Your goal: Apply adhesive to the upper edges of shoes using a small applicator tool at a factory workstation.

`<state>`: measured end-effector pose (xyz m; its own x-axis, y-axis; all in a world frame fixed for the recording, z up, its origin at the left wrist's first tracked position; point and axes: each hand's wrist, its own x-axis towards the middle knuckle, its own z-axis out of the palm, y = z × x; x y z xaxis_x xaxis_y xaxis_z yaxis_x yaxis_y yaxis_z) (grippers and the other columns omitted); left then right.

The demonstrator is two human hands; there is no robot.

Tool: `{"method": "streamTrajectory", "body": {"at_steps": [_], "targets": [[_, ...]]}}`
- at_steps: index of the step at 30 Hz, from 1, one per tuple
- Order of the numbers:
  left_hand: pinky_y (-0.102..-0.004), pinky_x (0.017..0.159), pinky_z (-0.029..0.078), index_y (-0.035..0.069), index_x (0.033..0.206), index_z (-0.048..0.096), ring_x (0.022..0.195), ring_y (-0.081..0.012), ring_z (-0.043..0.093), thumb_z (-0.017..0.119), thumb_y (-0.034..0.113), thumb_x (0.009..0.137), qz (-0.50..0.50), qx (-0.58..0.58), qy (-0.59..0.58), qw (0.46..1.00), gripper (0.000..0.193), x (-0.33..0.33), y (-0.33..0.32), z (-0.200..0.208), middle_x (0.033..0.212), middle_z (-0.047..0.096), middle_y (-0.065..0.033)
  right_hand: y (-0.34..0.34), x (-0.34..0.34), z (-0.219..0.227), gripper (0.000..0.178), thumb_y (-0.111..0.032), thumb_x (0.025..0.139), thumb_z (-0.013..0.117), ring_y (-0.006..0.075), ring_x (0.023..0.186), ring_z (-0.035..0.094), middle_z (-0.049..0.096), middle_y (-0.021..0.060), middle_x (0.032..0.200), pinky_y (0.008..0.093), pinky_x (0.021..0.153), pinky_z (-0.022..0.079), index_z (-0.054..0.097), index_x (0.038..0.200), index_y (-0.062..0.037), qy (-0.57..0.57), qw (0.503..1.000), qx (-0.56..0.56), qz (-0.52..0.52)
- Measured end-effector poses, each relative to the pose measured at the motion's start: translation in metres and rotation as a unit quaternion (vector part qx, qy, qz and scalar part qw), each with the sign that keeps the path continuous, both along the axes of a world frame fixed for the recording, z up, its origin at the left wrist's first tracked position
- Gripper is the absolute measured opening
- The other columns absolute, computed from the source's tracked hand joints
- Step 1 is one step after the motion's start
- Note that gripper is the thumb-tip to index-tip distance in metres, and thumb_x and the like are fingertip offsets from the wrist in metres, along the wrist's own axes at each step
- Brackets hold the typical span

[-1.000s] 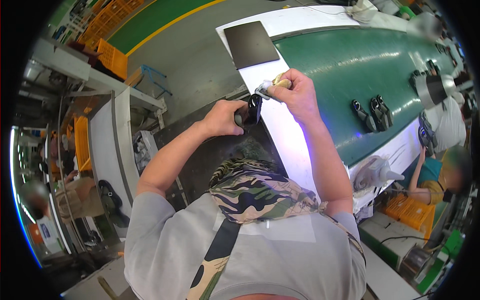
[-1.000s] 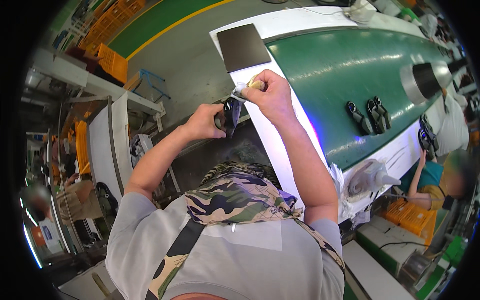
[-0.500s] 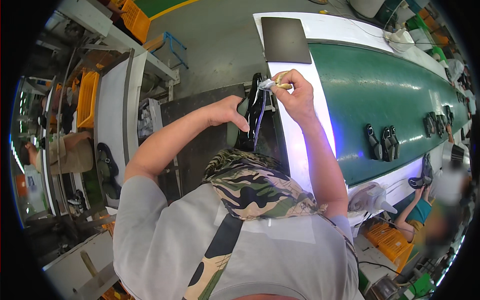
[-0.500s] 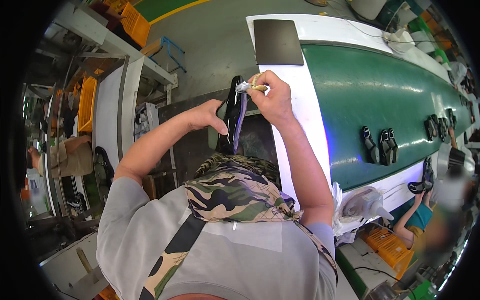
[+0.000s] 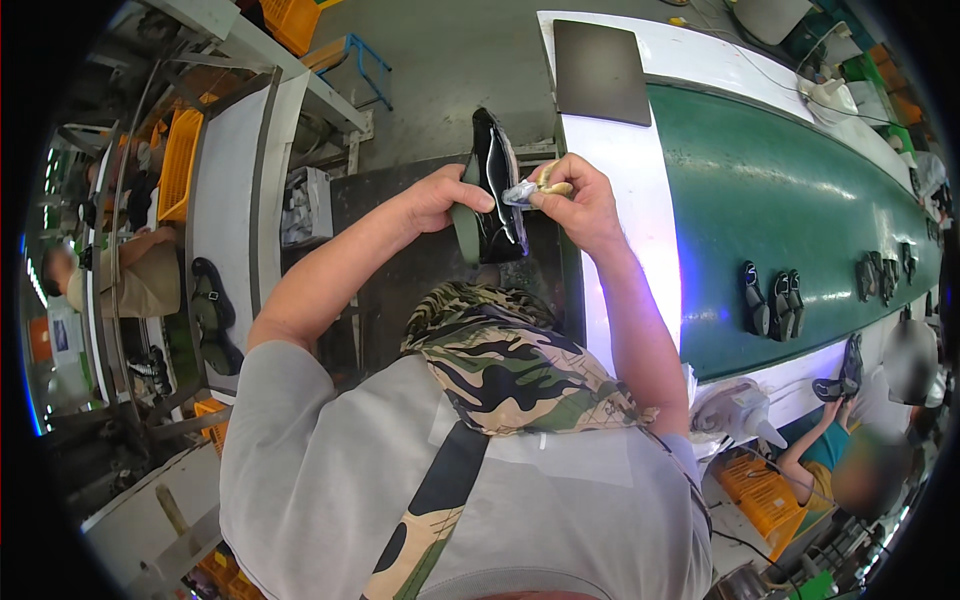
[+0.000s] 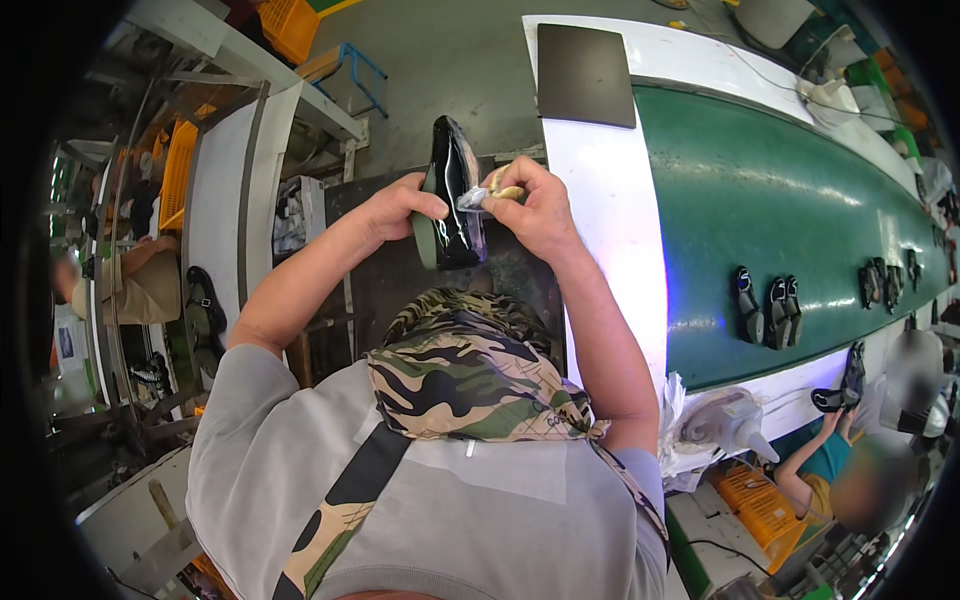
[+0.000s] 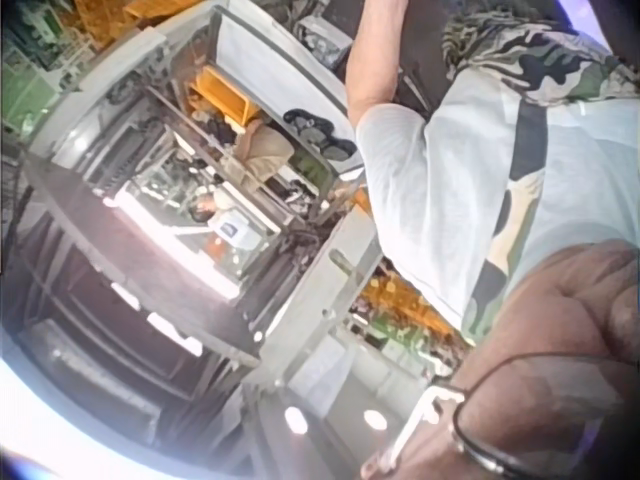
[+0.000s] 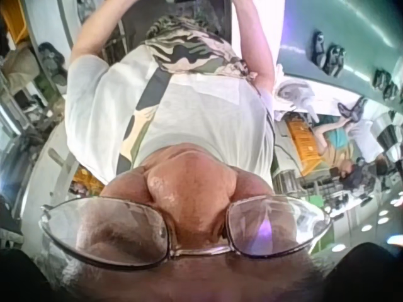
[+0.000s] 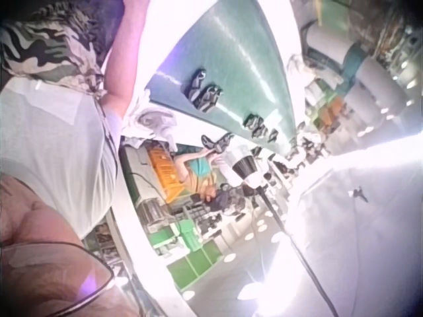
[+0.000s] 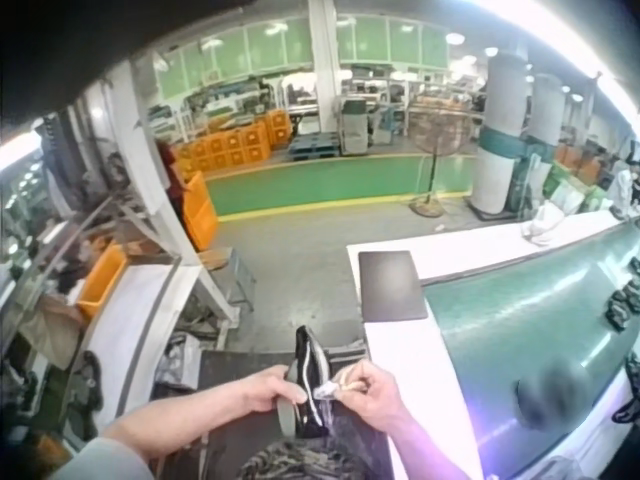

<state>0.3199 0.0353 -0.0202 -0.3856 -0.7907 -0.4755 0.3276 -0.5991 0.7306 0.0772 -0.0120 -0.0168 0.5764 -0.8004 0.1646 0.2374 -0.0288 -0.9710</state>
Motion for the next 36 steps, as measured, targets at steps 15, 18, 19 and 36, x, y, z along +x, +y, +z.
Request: {"method": "streamTrajectory", "body": {"at_steps": [15,18,19,36], "targets": [[-0.045,0.098,0.051,-0.002,0.114,0.062,0.101,-0.029,0.068,0.068,0.016,0.087,0.133,0.133,0.177,0.966,0.033,0.02,0.03,-0.037,0.109,0.069,-0.0152,0.019,0.0,0.003,0.021,0.006,0.077,0.068,0.0128,0.088,0.057,0.063,0.0106,0.097,0.0265,0.078,0.045,0.05,0.079,-0.0049,0.009,0.997,-0.081,-0.001],[-0.0467,0.101,0.049,-0.002,0.114,0.062,0.104,-0.0305,0.067,0.064,0.02,0.09,0.164,0.132,0.218,0.953,0.033,0.014,0.04,-0.041,0.112,0.069,-0.0163,0.021,-0.001,0.002,0.022,0.007,0.08,0.068,0.0148,0.094,0.057,0.062,0.0133,0.106,0.029,0.086,0.045,0.05,0.081,-0.006,0.006,0.997,-0.078,0.011],[-0.0467,0.101,0.049,-0.002,0.114,0.062,0.104,-0.0305,0.067,0.064,0.02,0.09,0.165,0.131,0.218,0.953,0.033,0.01,0.042,-0.042,0.112,0.069,-0.0163,0.021,-0.001,0.001,0.022,0.007,0.08,0.068,0.0148,0.094,0.057,0.062,0.0133,0.106,0.029,0.086,0.045,0.05,0.081,-0.006,0.006,0.997,-0.079,0.012],[-0.04,0.072,0.058,0.006,0.132,0.055,0.09,-0.0324,0.07,0.057,0.047,0.093,0.263,0.028,0.39,0.882,0.057,0.014,0.068,-0.054,0.123,0.062,-0.0251,-0.001,0.03,-0.027,0.02,0.007,0.079,0.069,0.0173,0.094,0.06,0.064,0.0136,0.102,0.0284,0.083,0.047,0.052,0.083,-0.0038,-0.036,0.992,-0.097,-0.074]]}}
